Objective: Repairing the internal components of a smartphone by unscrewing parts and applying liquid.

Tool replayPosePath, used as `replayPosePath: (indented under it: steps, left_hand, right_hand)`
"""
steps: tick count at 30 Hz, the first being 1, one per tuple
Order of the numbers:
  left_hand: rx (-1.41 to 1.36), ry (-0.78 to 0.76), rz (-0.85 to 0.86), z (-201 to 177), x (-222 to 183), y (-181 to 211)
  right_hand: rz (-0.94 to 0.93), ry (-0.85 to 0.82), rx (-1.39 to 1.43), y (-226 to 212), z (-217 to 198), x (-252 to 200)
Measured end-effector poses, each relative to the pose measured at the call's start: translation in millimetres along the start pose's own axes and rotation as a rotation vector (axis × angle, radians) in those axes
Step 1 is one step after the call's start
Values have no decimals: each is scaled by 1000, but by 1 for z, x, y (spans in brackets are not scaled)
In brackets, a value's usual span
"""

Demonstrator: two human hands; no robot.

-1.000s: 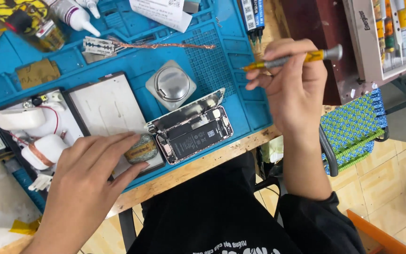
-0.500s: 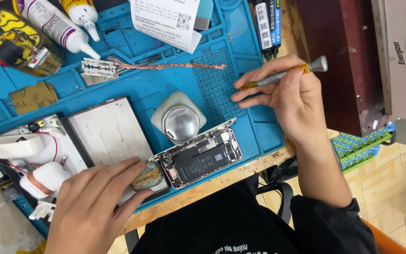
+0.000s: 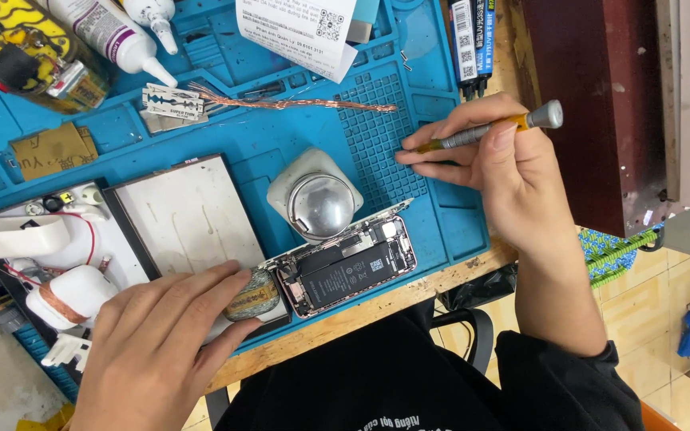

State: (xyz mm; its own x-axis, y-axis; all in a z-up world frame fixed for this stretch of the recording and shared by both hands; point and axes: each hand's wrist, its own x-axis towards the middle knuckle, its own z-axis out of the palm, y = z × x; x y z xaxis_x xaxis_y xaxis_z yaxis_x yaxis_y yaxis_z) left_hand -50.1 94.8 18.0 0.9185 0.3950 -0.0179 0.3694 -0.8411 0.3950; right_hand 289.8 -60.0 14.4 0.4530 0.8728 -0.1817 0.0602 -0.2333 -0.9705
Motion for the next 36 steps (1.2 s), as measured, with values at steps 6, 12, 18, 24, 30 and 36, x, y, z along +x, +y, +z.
replayPosePath:
  steps: [6,12,18,24,30,36]
  left_hand:
    - [-5,-3,10,-1,1,1]
    - [-6,-30,5,0,0,0]
    - [18,-14,16,-1,2,0]
    - [62,-9,13,-2,-1,2]
    - [69,-20,37,-10,-1,5]
    - [153,-26,70,-9,-4,4]
  right_hand:
    - [60,-87,-104,-22,0,1]
    - [119,-84,-182,-35,3,4]
    - [-98,29,-97,-33,-10,-17]
    - [-275,336,-33,-10,-15,-76]
    - [-263,471,131,7,48,-92]
    - [-281,451,70,34,75,-103]
